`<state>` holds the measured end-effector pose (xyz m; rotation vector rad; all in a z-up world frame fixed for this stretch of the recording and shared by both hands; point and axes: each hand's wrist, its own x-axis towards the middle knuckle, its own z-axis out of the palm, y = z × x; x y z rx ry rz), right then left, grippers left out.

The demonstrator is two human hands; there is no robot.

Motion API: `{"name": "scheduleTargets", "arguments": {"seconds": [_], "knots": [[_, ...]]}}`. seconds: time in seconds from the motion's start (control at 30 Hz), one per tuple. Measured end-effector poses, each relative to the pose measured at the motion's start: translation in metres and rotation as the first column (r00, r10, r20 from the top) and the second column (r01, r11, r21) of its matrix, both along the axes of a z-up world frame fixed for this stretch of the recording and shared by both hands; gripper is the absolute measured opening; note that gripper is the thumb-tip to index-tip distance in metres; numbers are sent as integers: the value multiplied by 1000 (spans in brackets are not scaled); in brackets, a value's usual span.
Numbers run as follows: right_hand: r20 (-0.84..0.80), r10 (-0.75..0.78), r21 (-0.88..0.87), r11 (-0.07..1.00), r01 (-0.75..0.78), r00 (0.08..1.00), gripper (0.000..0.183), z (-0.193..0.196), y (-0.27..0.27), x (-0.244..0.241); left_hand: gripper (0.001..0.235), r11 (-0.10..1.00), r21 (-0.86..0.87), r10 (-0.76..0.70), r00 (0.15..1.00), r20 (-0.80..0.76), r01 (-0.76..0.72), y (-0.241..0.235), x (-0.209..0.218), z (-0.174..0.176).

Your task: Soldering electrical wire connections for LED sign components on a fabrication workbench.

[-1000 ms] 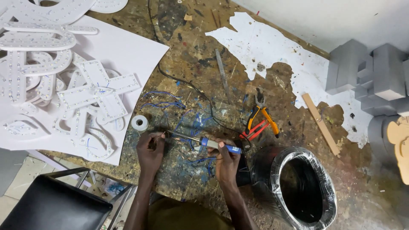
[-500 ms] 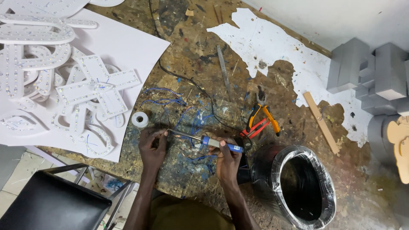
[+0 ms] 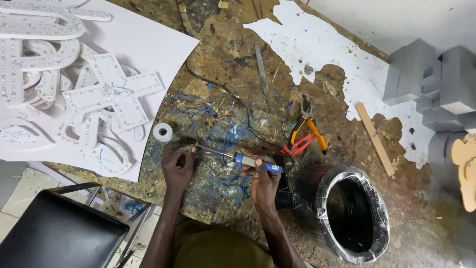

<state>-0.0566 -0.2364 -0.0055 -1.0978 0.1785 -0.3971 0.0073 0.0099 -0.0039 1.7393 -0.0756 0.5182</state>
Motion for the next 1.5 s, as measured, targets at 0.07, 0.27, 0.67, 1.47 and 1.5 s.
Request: {"name": "scheduleTargets", "arguments": {"seconds": [0.07,0.27,0.67,1.47,1.5], "knots": [[2,7,1,1000,-7,1000,17,-1,0,0,11,1000,-7,1,1000,3,-1,-1,-1,1],[9,17,-9,1000,-17,1000,15,6,3,-2,9,1000,0,-14,1000,-5,14,3,-1,-15],[11,16,-8,1000,-16,1000,13,5,1,-2,9,999,45,-15,1000,9,15,2,-4,10],[-41,-38,110,993,43,998,13,-6,-26,-4,7,984,156,-81,996,-47,88,19,3,28],[-95,-62,147,986,76,994,15,-4,-28,-4,8,961,250,-117,993,-19,118,25,8,26]]}}
